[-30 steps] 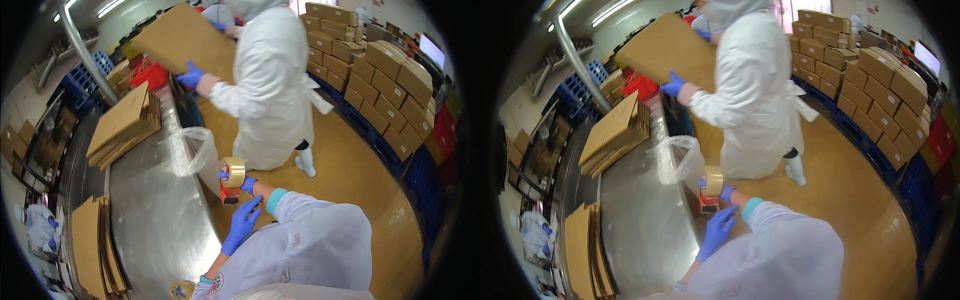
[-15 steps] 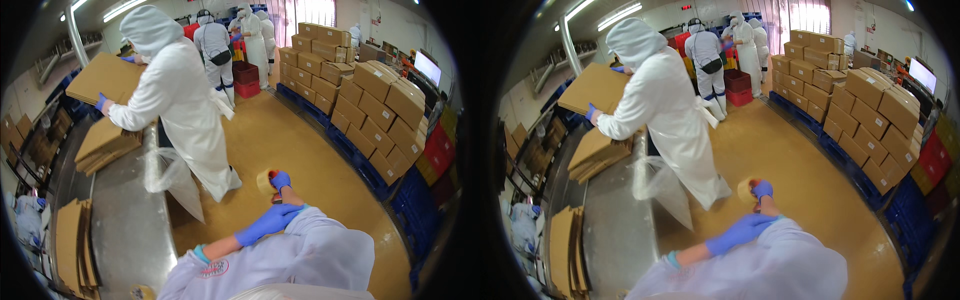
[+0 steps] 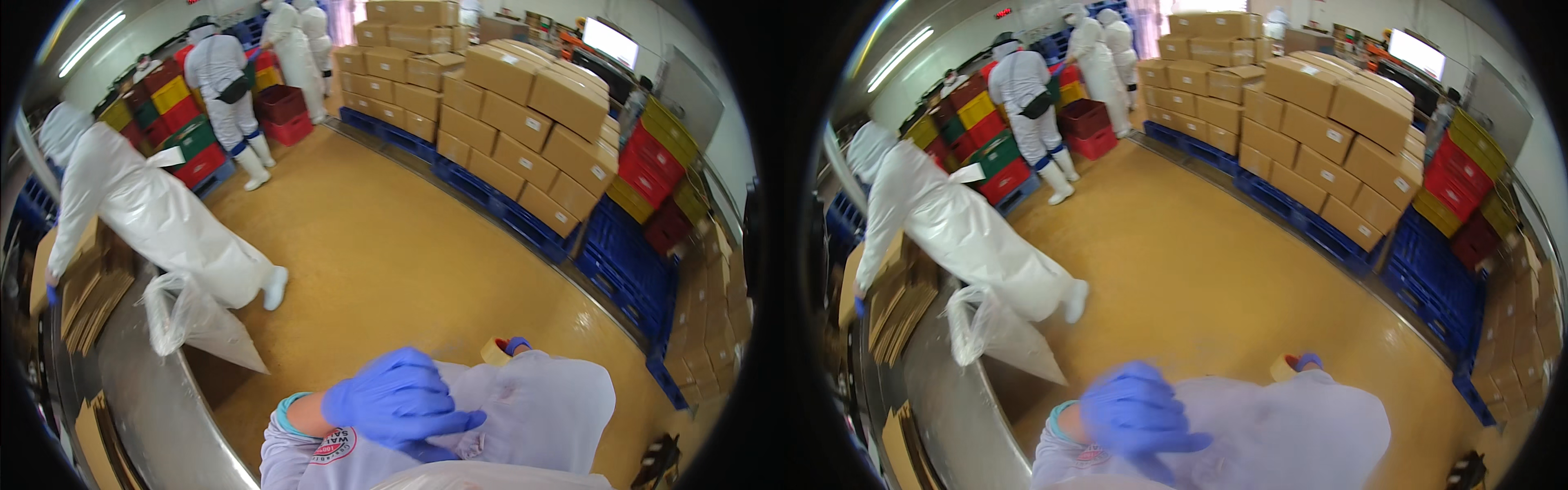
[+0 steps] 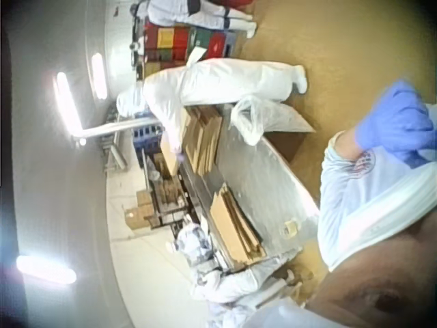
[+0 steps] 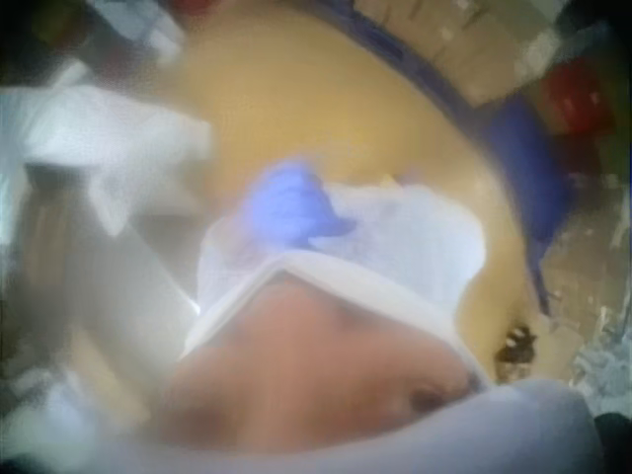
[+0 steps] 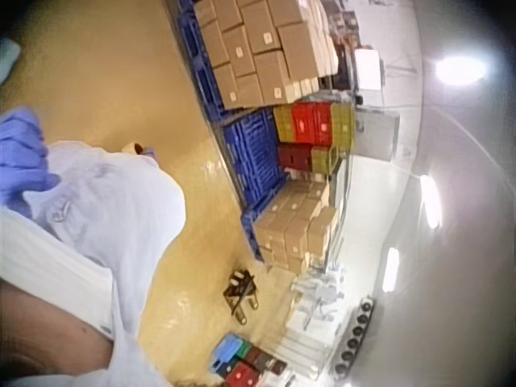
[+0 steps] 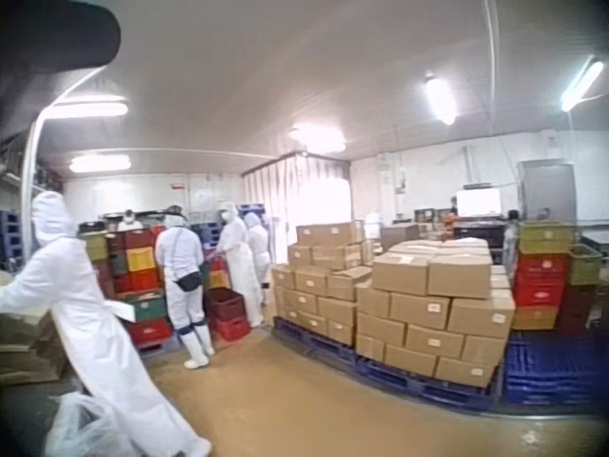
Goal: The person repeatedly tapes flat cardboard sheets on a stainless steel table using a handheld tape dispenser. They pull tape, apply it across the center of each sheet, and then move the sheet aside to repeat the process on the next one.
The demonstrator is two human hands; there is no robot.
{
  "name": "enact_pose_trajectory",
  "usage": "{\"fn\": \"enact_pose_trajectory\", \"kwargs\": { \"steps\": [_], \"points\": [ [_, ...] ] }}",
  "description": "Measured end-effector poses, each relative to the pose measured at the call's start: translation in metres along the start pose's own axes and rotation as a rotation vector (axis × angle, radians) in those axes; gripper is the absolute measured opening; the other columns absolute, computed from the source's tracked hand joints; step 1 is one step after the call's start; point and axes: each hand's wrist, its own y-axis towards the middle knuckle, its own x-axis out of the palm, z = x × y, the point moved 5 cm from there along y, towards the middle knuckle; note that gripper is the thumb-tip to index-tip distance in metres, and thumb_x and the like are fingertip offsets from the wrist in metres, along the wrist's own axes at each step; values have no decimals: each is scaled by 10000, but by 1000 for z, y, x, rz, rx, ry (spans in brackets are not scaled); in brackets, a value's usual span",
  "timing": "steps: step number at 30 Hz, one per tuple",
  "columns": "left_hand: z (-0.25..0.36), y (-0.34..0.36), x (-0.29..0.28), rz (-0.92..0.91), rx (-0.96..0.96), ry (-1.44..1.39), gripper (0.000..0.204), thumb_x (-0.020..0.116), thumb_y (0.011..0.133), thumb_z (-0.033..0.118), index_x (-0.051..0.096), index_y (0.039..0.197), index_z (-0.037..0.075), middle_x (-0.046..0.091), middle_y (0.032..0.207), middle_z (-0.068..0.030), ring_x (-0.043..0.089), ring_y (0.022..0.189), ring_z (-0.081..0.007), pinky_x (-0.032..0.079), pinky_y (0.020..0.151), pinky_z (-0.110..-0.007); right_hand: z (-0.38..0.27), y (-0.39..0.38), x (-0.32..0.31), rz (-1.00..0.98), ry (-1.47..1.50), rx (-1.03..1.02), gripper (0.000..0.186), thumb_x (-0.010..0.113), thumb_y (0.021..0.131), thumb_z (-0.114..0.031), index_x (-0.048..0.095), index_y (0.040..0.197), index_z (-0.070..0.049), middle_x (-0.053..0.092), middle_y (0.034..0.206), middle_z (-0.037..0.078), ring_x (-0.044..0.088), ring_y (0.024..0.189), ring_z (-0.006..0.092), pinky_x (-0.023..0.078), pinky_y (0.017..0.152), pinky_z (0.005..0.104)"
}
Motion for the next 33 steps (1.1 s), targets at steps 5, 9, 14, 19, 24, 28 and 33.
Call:
{"fn": "enact_pose_trajectory", "kwargs": {
  "steps": [5, 9, 14, 19, 24, 28, 33],
  "points": [
    [4, 24, -6, 106, 96, 31, 210, 749, 568, 153, 682, 763, 190, 574, 774, 42, 545, 704, -84, 425, 633, -215, 85, -27, 73, -50, 131, 211, 624, 396, 759, -630, 597, 1057, -119, 577, 1075, 153, 520, 1030, 338, 431, 835, 409],
    [-8, 32, 13, 297, 243, 20, 198, 629, 663, 168, 688, 850, 135, 485, 680, 25, 480, 649, -100, 376, 563, -209, 63, -47, 77, 5, 233, 119, 632, 388, 751, -655, 603, 1049, -141, 572, 1086, 151, 510, 1049, 336, 430, 840, 407],
    [-8, 45, 26, 300, 257, -6, 226, 695, 637, 211, 686, 857, 157, 479, 675, 31, 491, 650, -103, 399, 586, -225, 21, -61, 32, -150, 249, 51, 528, 424, 784, -552, 584, 1075, -142, 562, 1114, 127, 518, 1042, 321, 434, 835, 403],
    [-43, 44, 49, 79, -1, 95, 214, 700, 676, 264, 677, 866, 167, 511, 678, 20, 499, 617, -113, 407, 594, -247, 7, -26, 44, -95, 256, -43, 549, 412, 798, -554, 583, 1084, -117, 552, 1135, 129, 517, 1052, 308, 426, 844, 393],
    [-167, -64, 124, 167, -837, -148, 254, 672, 724, 174, 653, 964, 90, 603, 741, -80, 545, 644, -218, 454, 630, -304, -31, -62, 14, -148, 323, -97, 395, 485, 778, -393, 617, 1029, -120, 598, 1064, 119, 571, 967, 289, 443, 791, 401],
    [-208, -370, 235, -499, -1289, 283, 444, 541, 775, 374, 570, 1053, 29, 601, 927, -202, 577, 857, -355, 458, 743, -418, -48, -61, 23, -245, 606, 41, 301, 535, 749, -337, 627, 951, -134, 621, 986, 87, 591, 874, 232, 455, 739, 393],
    [-60, -591, 226, -814, -1954, 137, 393, 536, 769, 363, 601, 989, 43, 616, 911, -178, 590, 864, -334, 469, 720, -404, -59, -71, 18, -273, 368, -160, 360, 560, 742, -360, 610, 1036, -160, 603, 1056, 83, 575, 963, 243, 452, 786, 386]
  ]
}}
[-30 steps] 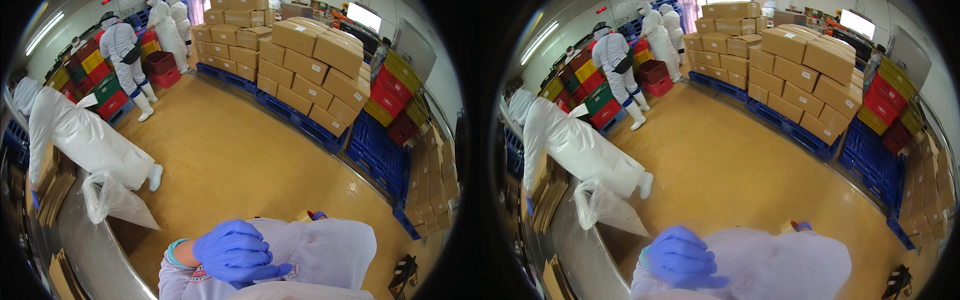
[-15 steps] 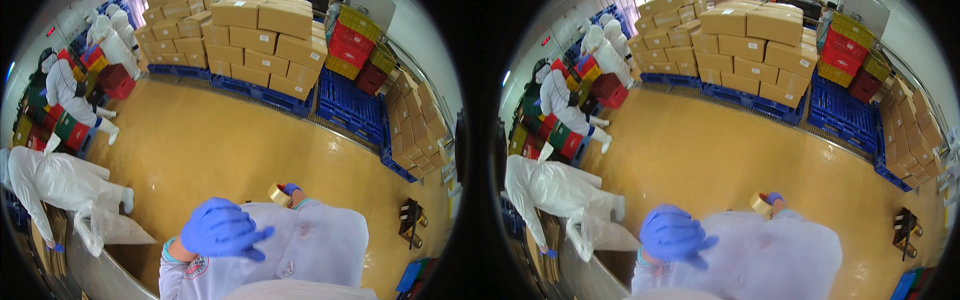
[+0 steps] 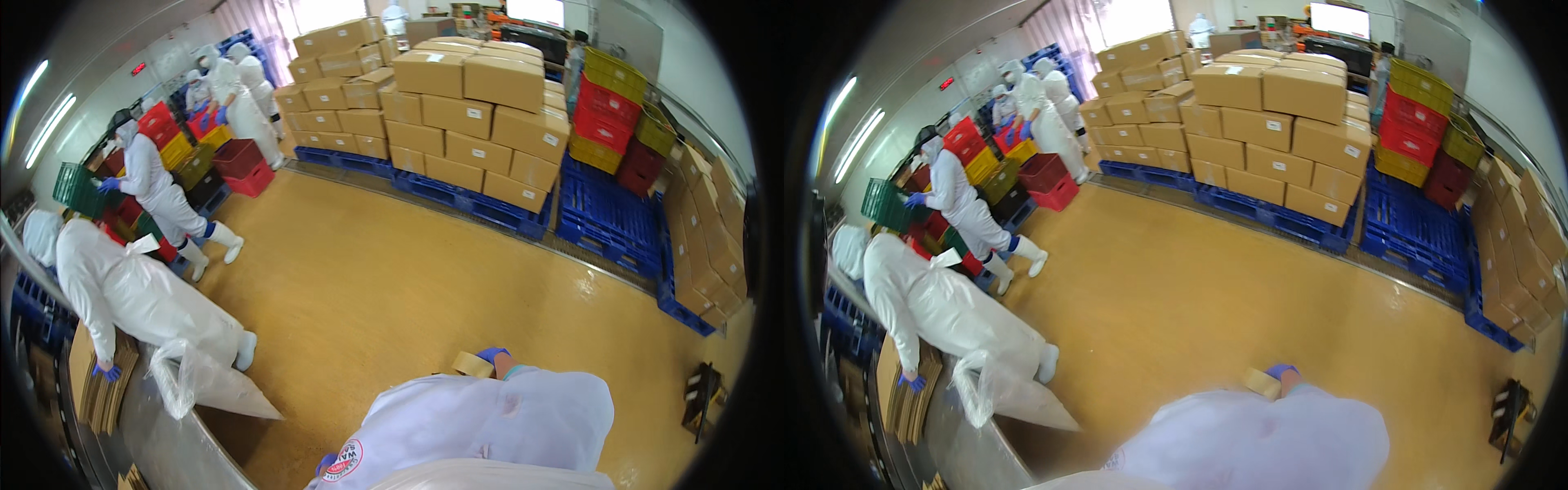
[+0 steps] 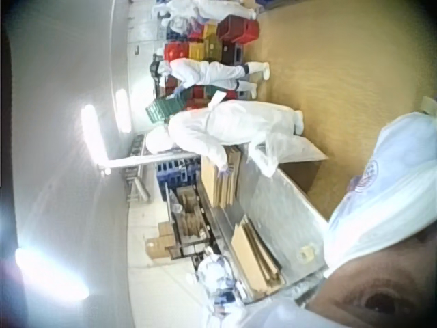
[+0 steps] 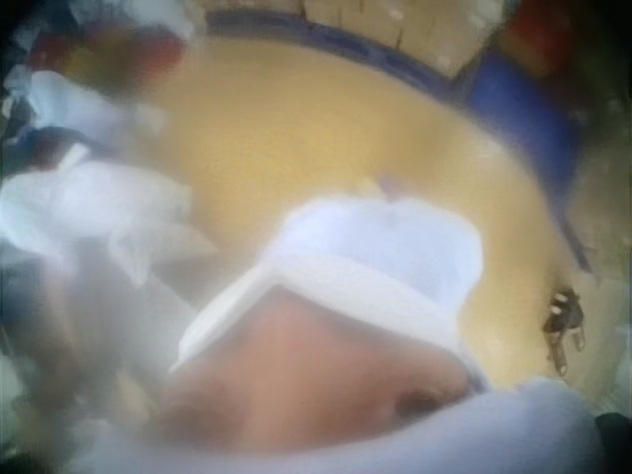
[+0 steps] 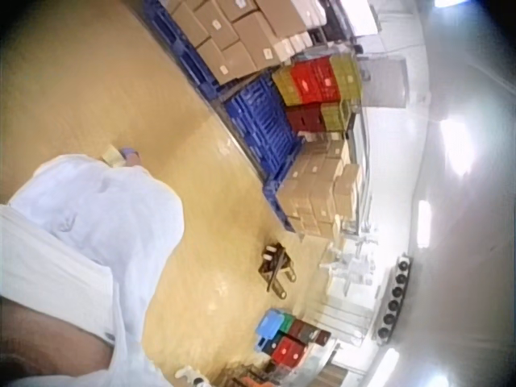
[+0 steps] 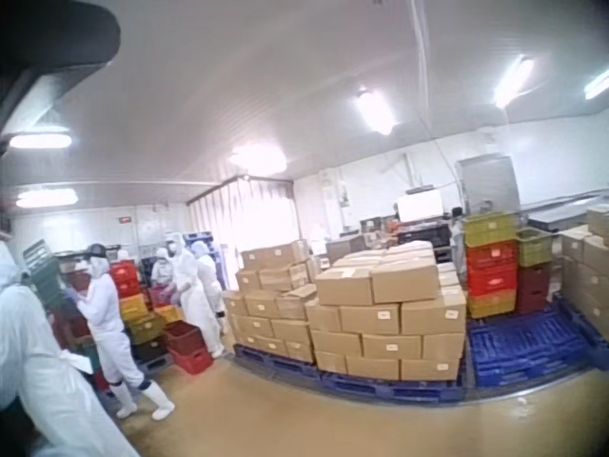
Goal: The person repeatedly tapes flat cardboard sheets on a stainless steel table using a handheld tape dispenser. They pull tape, apply it across the center of each sheet, and then move the sheet aside to repeat the process on the next one.
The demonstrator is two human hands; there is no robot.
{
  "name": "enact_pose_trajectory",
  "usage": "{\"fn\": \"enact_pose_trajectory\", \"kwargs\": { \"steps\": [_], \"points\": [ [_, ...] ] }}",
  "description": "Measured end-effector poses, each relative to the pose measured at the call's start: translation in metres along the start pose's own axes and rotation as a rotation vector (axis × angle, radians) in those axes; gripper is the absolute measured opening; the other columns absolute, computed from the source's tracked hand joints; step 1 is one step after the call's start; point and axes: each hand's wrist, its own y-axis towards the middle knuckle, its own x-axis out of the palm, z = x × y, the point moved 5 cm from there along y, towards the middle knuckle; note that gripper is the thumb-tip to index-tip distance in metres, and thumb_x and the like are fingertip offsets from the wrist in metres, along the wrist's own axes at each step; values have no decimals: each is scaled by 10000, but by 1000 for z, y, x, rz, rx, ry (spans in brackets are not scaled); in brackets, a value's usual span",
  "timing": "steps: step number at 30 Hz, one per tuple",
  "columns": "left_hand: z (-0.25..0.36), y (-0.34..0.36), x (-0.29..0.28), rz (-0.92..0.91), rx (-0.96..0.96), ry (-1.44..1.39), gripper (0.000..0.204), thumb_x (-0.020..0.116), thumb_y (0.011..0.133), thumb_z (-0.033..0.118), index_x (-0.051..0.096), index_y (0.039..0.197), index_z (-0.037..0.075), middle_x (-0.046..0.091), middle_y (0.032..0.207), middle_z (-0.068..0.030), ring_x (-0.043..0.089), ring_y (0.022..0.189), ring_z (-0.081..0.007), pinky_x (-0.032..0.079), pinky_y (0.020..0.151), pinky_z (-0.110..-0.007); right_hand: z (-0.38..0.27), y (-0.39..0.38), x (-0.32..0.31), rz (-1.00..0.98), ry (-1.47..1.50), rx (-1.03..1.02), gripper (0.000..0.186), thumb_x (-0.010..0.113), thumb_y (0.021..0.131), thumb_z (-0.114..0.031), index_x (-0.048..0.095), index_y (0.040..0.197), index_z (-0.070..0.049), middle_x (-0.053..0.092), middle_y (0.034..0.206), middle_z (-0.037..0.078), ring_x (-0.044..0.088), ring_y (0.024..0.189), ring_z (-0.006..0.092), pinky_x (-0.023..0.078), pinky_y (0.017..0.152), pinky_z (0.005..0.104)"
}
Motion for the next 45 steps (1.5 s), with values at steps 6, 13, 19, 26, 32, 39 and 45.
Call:
{"fn": "enact_pose_trajectory", "kwargs": {
  "steps": [6, 13, 19, 26, 32, 39, 45],
  "points": [
    [-115, -126, 105, 113, -577, -422, 343, 529, 762, 349, 637, 911, 60, 634, 892, -150, 606, 872, -308, 481, 692, -388, -28, 14, 22, -119, -940, -340, 445, 543, 740, -438, 579, 1101, -181, 557, 1153, 50, 525, 1061, 260, 435, 851, 385],
    [29, -132, 188, 412, -160, -1294, 319, 556, 798, 300, 616, 989, 51, 636, 910, -76, 599, 738, -164, 470, 670, -314, -118, 63, 83, -154, -1132, -754, 530, 507, 735, -531, 582, 1094, -147, 535, 1175, 92, 494, 1084, 278, 402, 887, 378],
    [13, -329, 229, 578, -922, -1439, 345, 560, 780, 284, 603, 1025, 45, 636, 873, -99, 599, 759, -182, 468, 691, -284, -219, -26, 180, -400, -1503, -559, 438, 523, 746, -451, 605, 1046, -144, 576, 1104, 102, 542, 1009, 280, 423, 839, 370],
    [45, -458, 444, 395, -1304, -1315, 228, 509, 781, 250, 621, 804, 54, 629, 718, -60, 601, 631, -200, 480, 587, -319, -239, -80, 321, -673, -1532, -1038, 394, 548, 758, -405, 593, 1052, -146, 595, 1058, 130, 568, 955, 313, 443, 806, 375],
    [164, -450, 368, 203, -1149, -1385, 328, 468, 786, 333, 659, 727, 73, 642, 734, -121, 627, 722, -265, 478, 666, -388, -265, -162, 335, -737, -1544, -1180, 410, 565, 753, -391, 582, 1078, -142, 575, 1080, 158, 553, 974, 335, 445, 818, 371],
    [69, -392, 335, 366, -1002, -1335, 303, 487, 775, 331, 656, 742, 82, 639, 763, -123, 620, 734, -270, 477, 672, -396, -307, -88, 311, -547, -1463, -909, 413, 555, 743, -448, 630, 994, -129, 600, 1053, 120, 574, 951, 296, 443, 804, 387],
    [-70, -327, 278, 476, -824, -1130, 284, 503, 766, 330, 654, 754, 90, 637, 787, -125, 613, 744, -274, 476, 678, -402, -346, -113, 272, -408, -1230, -900, 458, 506, 756, -492, 625, 1001, -125, 596, 1058, 121, 568, 948, 309, 436, 808, 399]
  ]
}}
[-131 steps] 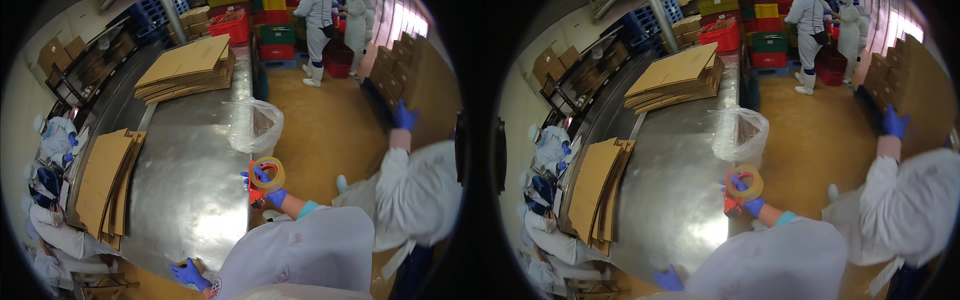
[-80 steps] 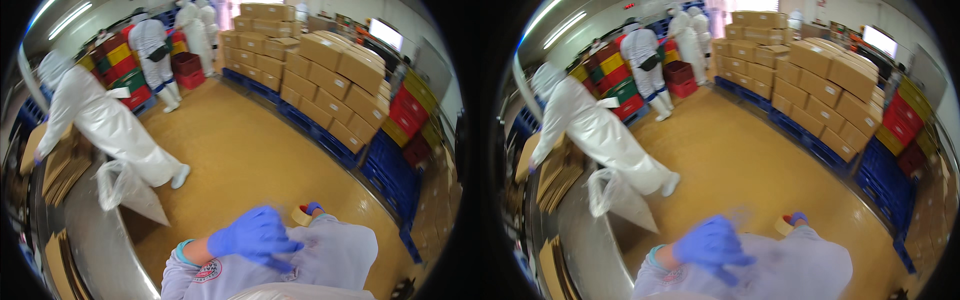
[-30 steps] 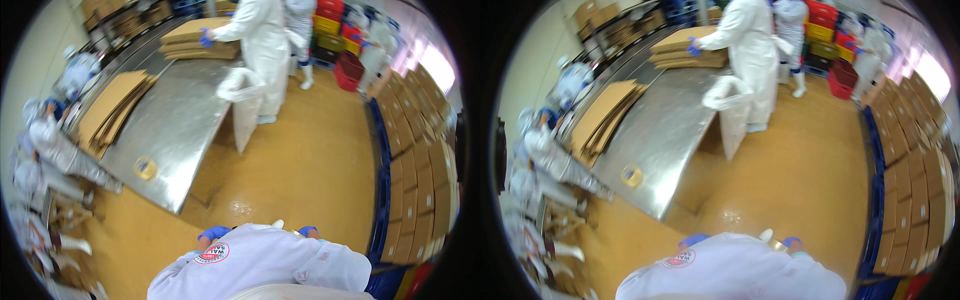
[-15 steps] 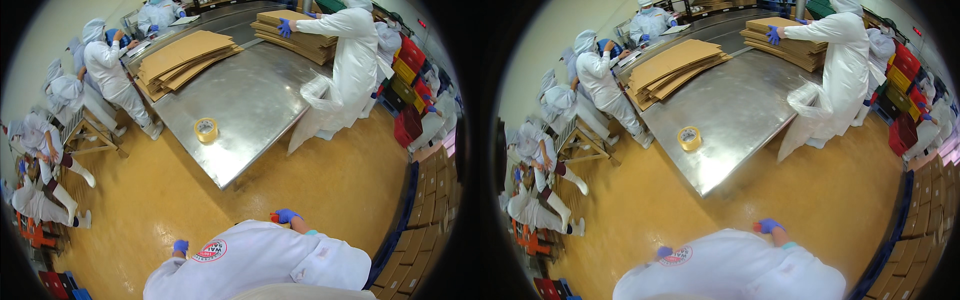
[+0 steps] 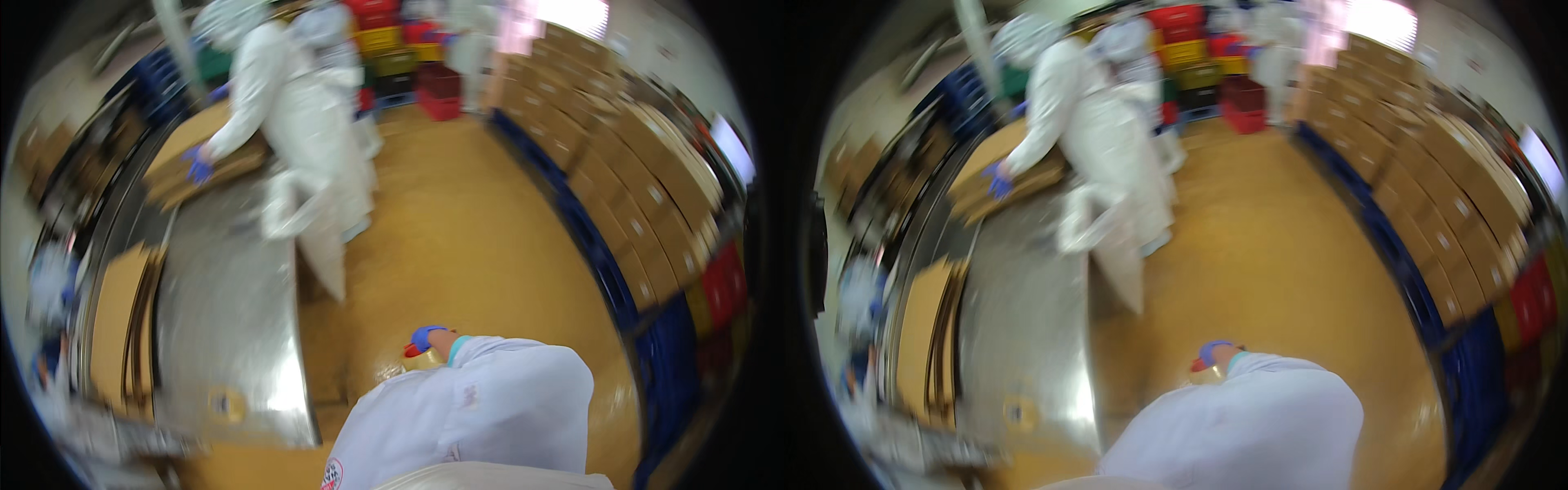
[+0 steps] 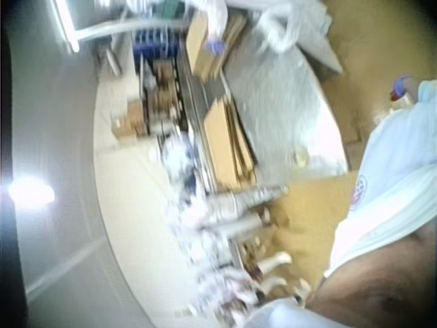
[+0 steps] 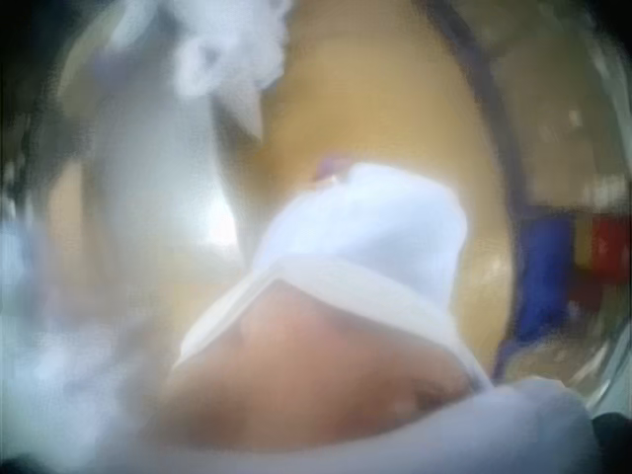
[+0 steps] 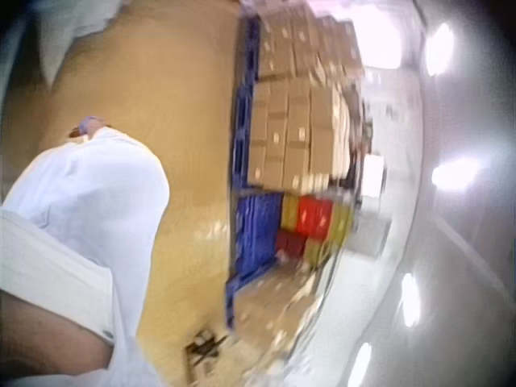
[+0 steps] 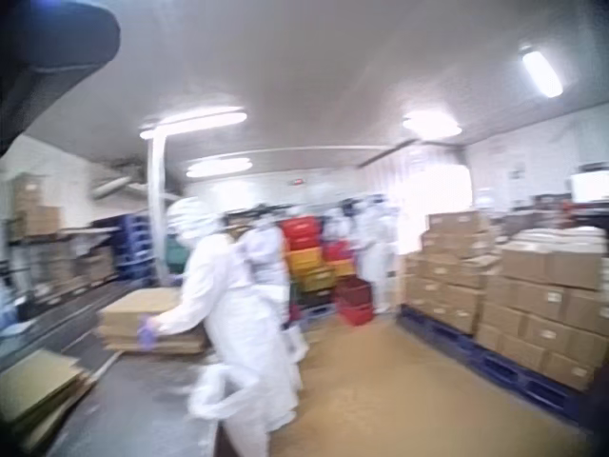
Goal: The person repeatedly tapes flat cardboard sheets on a stainless steel table using a handheld tape dispenser. They pull tape, apply it across the center of each sheet, and then move the sheet aside to repeat the process on the next one.
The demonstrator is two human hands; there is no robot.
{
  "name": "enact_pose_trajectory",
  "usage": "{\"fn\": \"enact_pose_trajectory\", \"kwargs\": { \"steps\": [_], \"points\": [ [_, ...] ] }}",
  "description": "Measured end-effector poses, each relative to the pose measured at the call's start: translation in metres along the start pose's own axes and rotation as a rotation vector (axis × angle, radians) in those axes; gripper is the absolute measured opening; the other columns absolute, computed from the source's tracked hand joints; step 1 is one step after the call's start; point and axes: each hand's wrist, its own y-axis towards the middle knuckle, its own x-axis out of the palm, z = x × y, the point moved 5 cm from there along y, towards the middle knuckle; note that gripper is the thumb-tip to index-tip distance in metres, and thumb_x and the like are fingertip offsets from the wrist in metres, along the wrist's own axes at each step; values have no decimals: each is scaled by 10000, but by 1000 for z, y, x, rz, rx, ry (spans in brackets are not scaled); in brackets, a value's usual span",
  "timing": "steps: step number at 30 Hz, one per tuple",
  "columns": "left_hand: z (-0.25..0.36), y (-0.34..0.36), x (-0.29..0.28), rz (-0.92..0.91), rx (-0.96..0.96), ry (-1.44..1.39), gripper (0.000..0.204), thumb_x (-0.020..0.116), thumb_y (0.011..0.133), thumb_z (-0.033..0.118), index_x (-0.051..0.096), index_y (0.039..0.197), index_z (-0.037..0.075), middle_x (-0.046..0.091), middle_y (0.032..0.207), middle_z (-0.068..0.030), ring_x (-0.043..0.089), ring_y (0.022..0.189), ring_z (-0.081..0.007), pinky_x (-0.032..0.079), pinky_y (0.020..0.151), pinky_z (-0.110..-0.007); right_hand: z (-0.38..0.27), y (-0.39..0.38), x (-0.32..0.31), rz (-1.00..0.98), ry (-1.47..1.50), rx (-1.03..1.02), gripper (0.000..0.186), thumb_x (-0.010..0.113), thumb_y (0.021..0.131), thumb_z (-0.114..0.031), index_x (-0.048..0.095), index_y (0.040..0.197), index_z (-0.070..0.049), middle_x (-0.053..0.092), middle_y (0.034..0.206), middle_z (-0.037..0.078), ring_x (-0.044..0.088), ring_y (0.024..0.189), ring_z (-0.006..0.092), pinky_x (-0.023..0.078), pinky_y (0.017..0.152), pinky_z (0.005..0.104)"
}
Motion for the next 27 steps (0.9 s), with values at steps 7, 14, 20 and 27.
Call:
{"fn": "enact_pose_trajectory", "kwargs": {
  "steps": [7, 14, 20, 27],
  "points": [
    [150, 137, 27, -343, 478, 270, 264, 522, 755, 328, 651, 769, 99, 634, 816, -127, 605, 756, -278, 475, 684, -409, 106, -73, 43, 353, 429, 413, 558, 430, 757, -581, 624, 997, -115, 593, 1054, 142, 561, 962, 325, 440, 807, 386],
    [227, 188, 72, -496, 729, 482, 247, 540, 744, 326, 649, 785, 108, 631, 845, -129, 598, 768, -283, 474, 690, -416, 136, -227, 266, 441, 998, 842, 754, 398, 689, -739, 527, 1176, -178, 441, 1280, 94, 394, 1192, 279, 309, 987, 389],
    [232, 187, 126, -429, 1358, 1311, 234, 537, 733, 279, 653, 843, 108, 629, 902, -130, 597, 871, -290, 482, 732, -392, 72, -274, 460, 101, 1154, 1095, 748, 354, 717, -731, 435, 1260, -223, 362, 1341, 74, 318, 1237, 288, 241, 1015, 423],
    [195, 90, 166, -737, 1231, 959, 213, 558, 705, 283, 646, 809, 119, 628, 870, -128, 597, 844, -289, 482, 712, -387, 30, -302, 503, 179, 1242, 1173, 740, 338, 728, -724, 455, 1244, -207, 392, 1316, 86, 350, 1212, 300, 259, 1004, 422]
  ]
}}
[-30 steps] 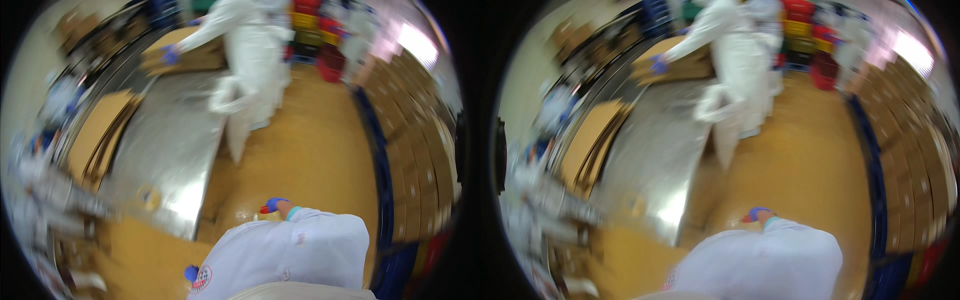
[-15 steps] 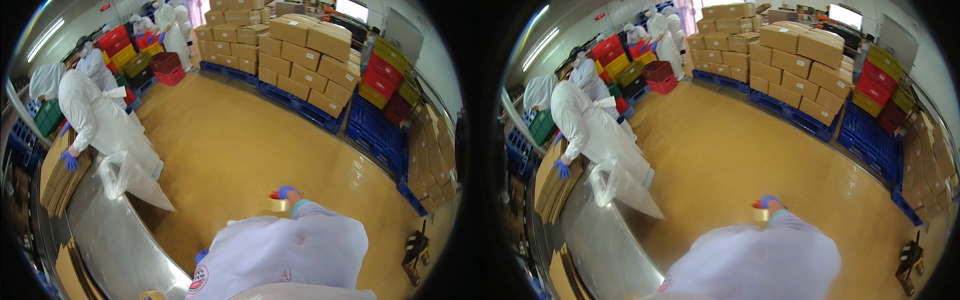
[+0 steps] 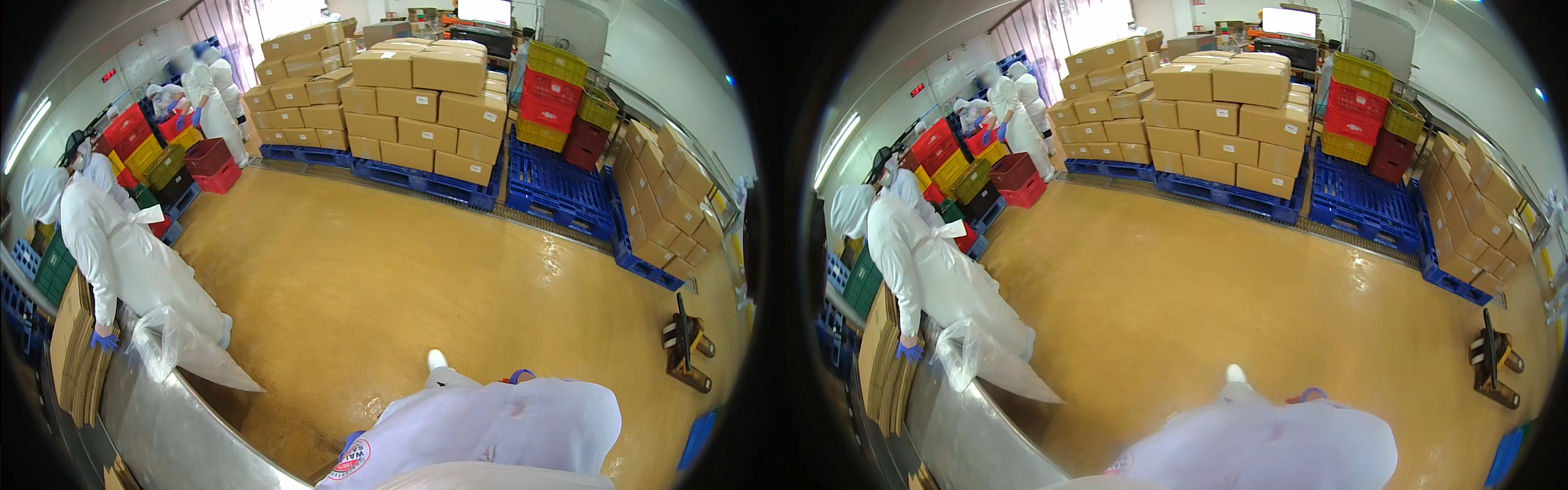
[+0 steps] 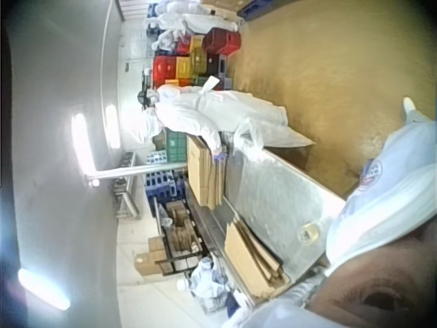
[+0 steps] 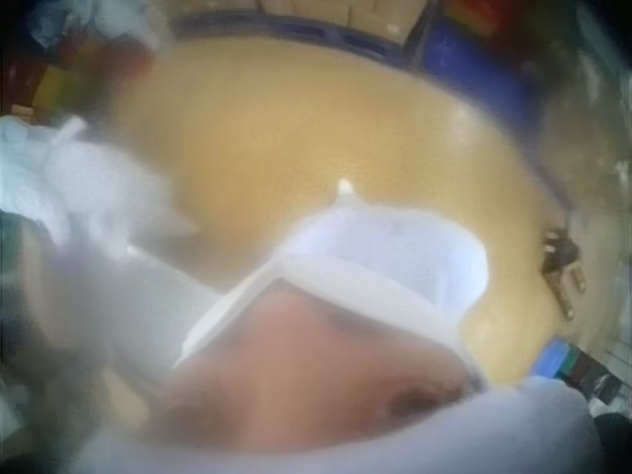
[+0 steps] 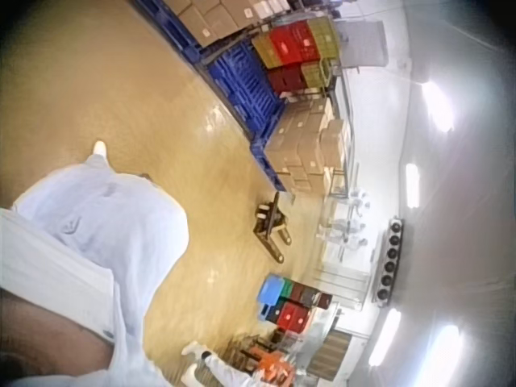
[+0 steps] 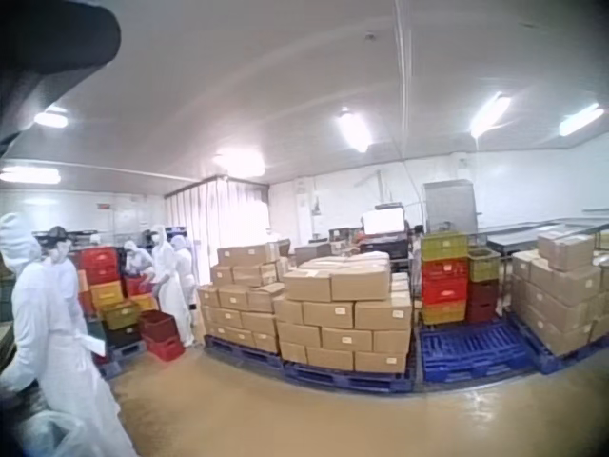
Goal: The person repeatedly tapes flat cardboard sheets on a stainless steel table using a handheld tape dispenser. They pull tape, apply it across the center of each sheet, and then move the sheet aside to repeat the process on the next one.
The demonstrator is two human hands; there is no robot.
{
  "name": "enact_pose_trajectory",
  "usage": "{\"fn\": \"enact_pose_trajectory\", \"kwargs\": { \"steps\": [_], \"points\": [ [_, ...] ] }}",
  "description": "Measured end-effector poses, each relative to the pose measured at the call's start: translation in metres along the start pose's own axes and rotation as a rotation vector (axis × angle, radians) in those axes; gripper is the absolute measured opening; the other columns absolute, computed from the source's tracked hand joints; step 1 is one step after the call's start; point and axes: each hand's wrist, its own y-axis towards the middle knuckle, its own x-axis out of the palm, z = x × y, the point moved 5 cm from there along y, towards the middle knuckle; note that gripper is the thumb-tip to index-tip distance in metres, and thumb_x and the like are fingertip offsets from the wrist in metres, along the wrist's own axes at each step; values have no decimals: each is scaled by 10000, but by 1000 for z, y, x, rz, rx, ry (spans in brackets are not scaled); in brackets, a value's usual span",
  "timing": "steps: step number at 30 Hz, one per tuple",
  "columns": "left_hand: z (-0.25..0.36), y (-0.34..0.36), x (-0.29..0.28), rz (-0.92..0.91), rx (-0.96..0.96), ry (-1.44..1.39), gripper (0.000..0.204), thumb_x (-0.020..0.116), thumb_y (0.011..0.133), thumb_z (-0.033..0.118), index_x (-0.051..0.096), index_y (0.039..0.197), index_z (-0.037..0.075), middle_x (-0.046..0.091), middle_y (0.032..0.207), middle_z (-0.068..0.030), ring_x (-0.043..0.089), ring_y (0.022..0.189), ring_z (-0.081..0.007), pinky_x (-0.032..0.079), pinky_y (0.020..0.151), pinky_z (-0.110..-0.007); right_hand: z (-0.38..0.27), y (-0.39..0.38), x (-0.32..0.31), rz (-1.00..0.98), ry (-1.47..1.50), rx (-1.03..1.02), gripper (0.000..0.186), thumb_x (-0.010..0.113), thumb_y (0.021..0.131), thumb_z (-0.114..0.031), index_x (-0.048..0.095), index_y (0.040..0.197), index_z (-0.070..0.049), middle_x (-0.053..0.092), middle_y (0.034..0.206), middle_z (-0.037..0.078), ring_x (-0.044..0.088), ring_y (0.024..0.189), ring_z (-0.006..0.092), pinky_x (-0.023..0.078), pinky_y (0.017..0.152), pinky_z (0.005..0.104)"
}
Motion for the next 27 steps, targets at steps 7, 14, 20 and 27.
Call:
{"fn": "enact_pose_trajectory", "kwargs": {
  "steps": [7, 14, 20, 27],
  "points": [
    [30, 25, -18, -19, 143, 270, 193, 573, 686, 290, 637, 773, 130, 627, 824, -126, 599, 806, -288, 483, 689, -380, 30, 10, -28, 39, 39, -30, 735, 321, 739, -718, 475, 1227, -191, 422, 1291, 97, 382, 1187, 311, 278, 993, 421],
    [60, 39, -27, -75, 89, 440, 211, 563, 705, 302, 644, 819, 144, 634, 853, -117, 602, 821, -282, 481, 712, -353, 44, 1, -98, 120, -57, -191, 733, 304, 750, -712, 495, 1210, -174, 451, 1266, 109, 414, 1162, 323, 296, 982, 420],
    [168, 70, -28, -57, 20, 125, 250, 543, 728, 319, 645, 858, 131, 631, 883, -133, 599, 840, -290, 476, 726, -352, 71, 66, -79, 38, 135, -234, 607, 370, 792, -597, 545, 1148, -137, 451, 1266, 117, 409, 1174, 303, 311, 971, 407],
    [291, 79, -63, 66, 31, -82, 295, 520, 756, 339, 646, 902, 115, 627, 918, -152, 594, 862, -299, 470, 742, -351, 80, 64, -130, -104, 26, -192, 504, 493, 759, -498, 551, 1150, -186, 461, 1266, 80, 422, 1167, 283, 338, 946, 413]
  ]
}}
